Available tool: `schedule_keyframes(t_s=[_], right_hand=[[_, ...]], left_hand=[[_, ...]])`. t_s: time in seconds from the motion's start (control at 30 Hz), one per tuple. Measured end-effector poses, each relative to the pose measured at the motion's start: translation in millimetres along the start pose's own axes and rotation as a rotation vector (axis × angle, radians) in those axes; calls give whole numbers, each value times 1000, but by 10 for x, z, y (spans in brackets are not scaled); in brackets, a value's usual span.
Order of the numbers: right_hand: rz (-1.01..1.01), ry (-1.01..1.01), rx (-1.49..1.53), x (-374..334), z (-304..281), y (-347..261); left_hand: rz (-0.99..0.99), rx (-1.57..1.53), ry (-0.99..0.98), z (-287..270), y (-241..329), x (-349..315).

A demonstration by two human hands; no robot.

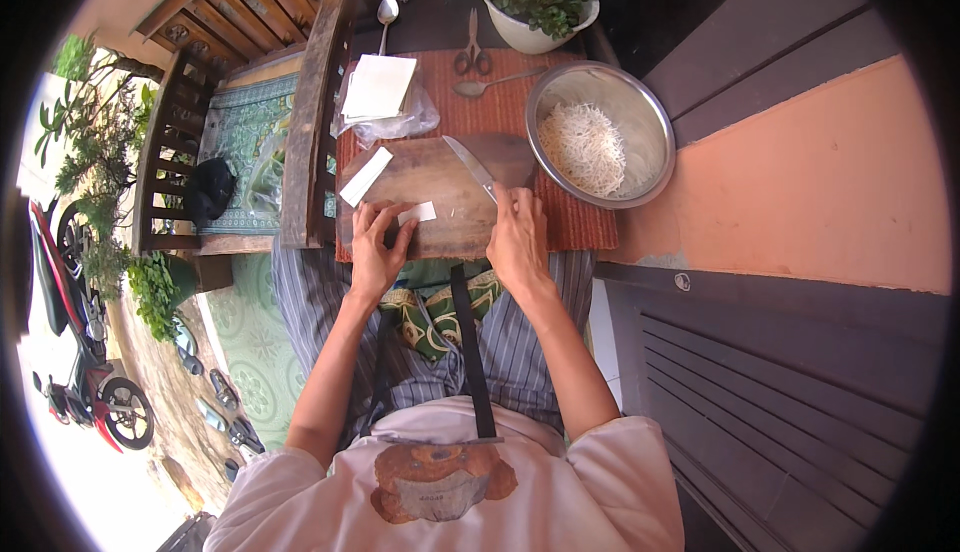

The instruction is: The person sits on the floor and uses a knife to slice a block of white tofu into thin strips on a wooden cutting board. The sliced pieces are transferred into a metal bowl containing water.

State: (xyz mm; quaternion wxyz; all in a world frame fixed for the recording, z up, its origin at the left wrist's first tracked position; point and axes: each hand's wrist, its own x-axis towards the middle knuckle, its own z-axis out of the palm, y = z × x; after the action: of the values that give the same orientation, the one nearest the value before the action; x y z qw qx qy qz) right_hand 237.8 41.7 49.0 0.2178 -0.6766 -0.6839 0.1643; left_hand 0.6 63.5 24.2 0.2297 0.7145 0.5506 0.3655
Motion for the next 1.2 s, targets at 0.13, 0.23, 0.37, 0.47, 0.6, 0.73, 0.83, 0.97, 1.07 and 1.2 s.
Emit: schedule_keyframes(t_s=[0.13,0.23,0.37,0.47,0.6,0.73,0.83,0.97,1.07,1.2], right_hand=[[44,8,21,-11,-28,-36],[117,40,106,-60,-52,-95],[166,23,210,-236,-159,-195],[183,-72,254,-471,-264,-377],[223,-179,231,-738,-243,-513],[231,-205,188,-781,-230,-524],[275,-170,54,-726,-199,-440],[354,-316,58,-581,-436,-615],[316,-343,23,-569,-423,-701],[304,-340,3,-555,-356,-776]], left_hand=[[48,19,32,32,-20,-24],[67,31,38,46,-61,-41],[77,35,36,53,-76,-68],[140,47,52,82,-9,-76],[154,48,32,155,27,-143],[186,82,18,209,44,-183],[217,151,8,207,85,-177],[261,221,20,219,53,-185],[286,248,54,252,22,-193],[289,281,81,282,26,-194]])
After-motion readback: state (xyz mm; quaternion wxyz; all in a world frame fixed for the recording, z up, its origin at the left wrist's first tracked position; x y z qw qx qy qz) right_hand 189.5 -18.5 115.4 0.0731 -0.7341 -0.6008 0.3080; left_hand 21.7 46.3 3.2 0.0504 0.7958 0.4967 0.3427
